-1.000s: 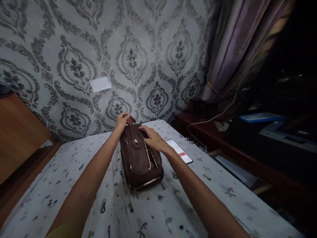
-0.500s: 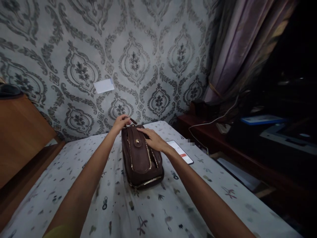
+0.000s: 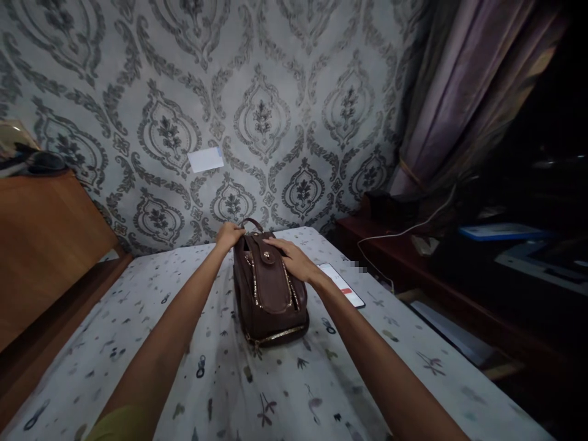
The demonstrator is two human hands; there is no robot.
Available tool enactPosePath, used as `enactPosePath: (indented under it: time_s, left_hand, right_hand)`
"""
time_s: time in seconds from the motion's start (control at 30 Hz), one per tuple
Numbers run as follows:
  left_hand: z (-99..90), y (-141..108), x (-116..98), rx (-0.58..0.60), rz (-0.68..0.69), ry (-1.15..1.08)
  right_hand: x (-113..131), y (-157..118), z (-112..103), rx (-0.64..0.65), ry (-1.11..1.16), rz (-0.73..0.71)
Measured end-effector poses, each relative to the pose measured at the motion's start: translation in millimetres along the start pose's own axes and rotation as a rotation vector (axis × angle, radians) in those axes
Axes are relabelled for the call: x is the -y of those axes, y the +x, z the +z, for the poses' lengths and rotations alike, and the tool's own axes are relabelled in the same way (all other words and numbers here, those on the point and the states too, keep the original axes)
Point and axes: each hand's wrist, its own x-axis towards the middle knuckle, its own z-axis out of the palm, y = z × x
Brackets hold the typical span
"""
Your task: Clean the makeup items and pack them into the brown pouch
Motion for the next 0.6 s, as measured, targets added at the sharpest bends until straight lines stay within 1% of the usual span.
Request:
enactPosePath:
  time_s: [0.13,0.3,0.43,0.6]
  left_hand:
    - [6.7,-3.2,2.9,-0.043,-0.039,-0.034]
    - [12.2,-15.4,4.9,-0.055,-0.085,-0.229]
    - [13.9,-27.0,2.7,-0.035,-0.067,-0.347]
    - [18.7,-43.4,6.9,-0.032,-0.012,-0.394]
  right_hand:
    - [-0.5,-0.7,0.1,0.001,0.001,0.012]
    - [2.1,-0.8,0.7,0.009,0.0,0.046]
    - [1.8,0.2,1.3,0.007,0.02,0.057]
    - [1.6,1.2,2.3,-0.003,0.042,0.06]
